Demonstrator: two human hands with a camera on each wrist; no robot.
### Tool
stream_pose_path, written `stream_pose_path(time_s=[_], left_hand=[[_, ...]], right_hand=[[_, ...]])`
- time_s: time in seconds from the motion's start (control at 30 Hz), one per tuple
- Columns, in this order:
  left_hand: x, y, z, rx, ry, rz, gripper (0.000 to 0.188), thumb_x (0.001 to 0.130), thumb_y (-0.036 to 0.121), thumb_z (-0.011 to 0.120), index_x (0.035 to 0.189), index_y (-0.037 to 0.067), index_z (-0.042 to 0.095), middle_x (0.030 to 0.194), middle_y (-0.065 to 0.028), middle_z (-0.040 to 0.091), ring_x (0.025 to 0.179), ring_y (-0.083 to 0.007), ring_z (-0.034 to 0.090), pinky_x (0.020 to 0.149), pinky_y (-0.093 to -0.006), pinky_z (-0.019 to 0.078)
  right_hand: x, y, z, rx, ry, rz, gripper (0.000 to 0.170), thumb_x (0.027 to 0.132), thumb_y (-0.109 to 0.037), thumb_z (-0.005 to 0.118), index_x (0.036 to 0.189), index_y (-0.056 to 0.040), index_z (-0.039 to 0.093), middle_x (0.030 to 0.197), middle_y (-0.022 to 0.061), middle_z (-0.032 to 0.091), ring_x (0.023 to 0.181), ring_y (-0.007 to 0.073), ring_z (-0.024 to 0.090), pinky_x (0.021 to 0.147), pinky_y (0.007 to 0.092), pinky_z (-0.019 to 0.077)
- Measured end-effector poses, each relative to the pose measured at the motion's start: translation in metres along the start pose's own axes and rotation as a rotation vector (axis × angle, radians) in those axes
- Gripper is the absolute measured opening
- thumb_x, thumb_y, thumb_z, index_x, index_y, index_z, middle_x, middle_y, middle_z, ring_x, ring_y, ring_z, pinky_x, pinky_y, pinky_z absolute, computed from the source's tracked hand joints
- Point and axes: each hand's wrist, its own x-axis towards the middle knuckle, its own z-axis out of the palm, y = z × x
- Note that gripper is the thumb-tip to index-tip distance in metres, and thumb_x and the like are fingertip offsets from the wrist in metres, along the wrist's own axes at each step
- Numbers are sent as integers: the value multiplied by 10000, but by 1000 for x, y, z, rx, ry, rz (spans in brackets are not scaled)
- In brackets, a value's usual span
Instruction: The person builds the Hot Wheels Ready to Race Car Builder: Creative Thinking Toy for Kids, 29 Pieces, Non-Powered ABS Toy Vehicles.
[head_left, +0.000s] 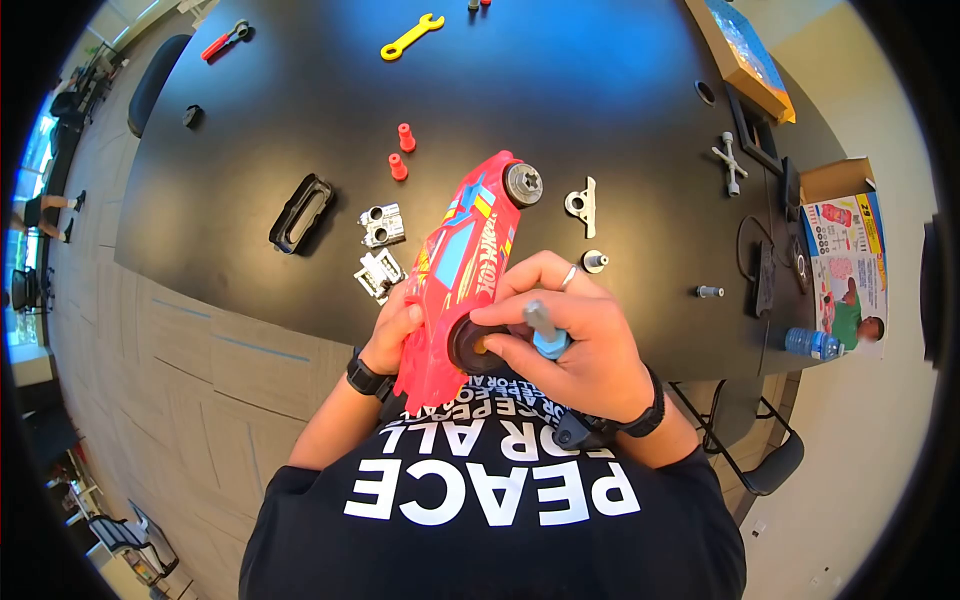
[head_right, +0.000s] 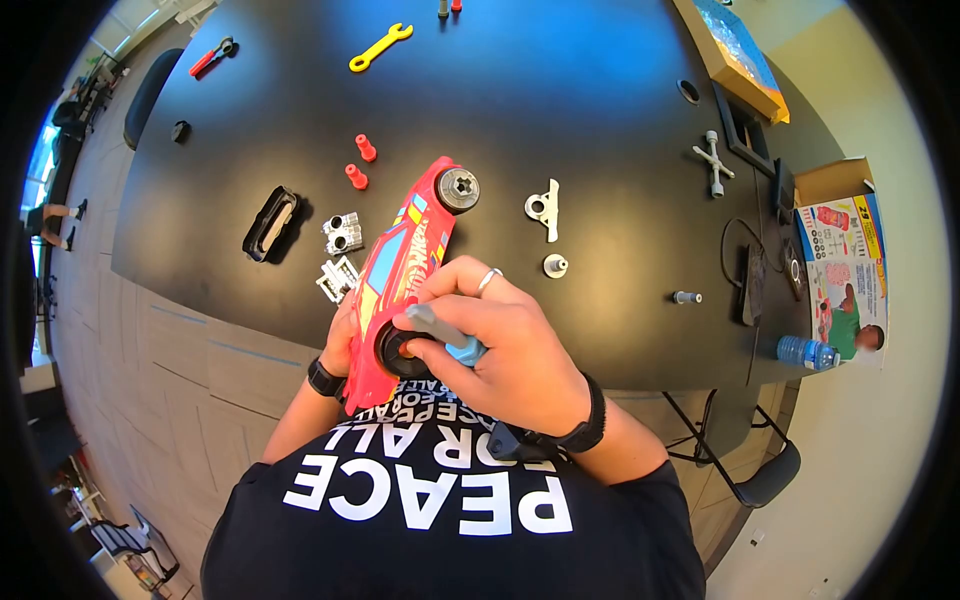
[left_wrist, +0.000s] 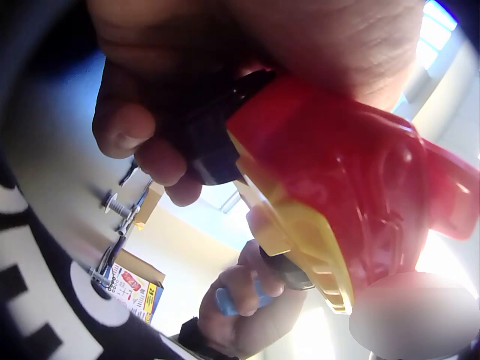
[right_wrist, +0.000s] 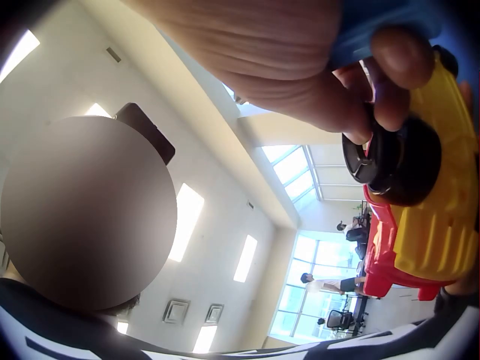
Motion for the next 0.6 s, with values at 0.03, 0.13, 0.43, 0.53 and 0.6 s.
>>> stream_pose_path(time_s=[0.03,0.13,0.43,0.53,0.6], left_hand=[[0,1,-2,25,5,-18,949,938,552,768,1575,-65,430,1464,-193,653,1322,-252,679,1140,-401,546],[-1,0,-2,39,18,-15,943,941,541,767,1577,-68,430,1465,-194,652,1314,-248,679,1134,-396,547],[-1,-4,-6,-10,3,-3,903,955,501,760,1572,-71,432,1463,-200,653,1297,-247,688,1111,-391,562],[0,-1,-1,-32,-13,-1,896,958,494,759,1573,-67,429,1461,-202,654,1298,-253,691,1112,-395,566],[0,0,-1,-47,-23,2,893,960,490,756,1576,-65,425,1461,-203,654,1298,-256,693,1114,-398,567]], right_hand=[[0,1,0,2,1,0,310,846,86,847,1135,-24,829,1102,96,676,986,200,693,841,324,563],[0,2,1,-58,-51,-39,244,871,52,833,1097,0,756,1118,101,671,993,265,708,838,359,574],[-2,1,7,-136,-1,-86,366,793,94,868,1125,-27,774,1097,94,679,958,270,728,813,362,596],[-5,2,7,-64,-26,-74,426,772,88,888,1165,-37,779,1147,107,663,947,269,720,809,363,593],[-7,9,6,-57,-70,-98,522,749,73,914,1240,-42,779,1178,108,647,916,260,697,799,361,586]])
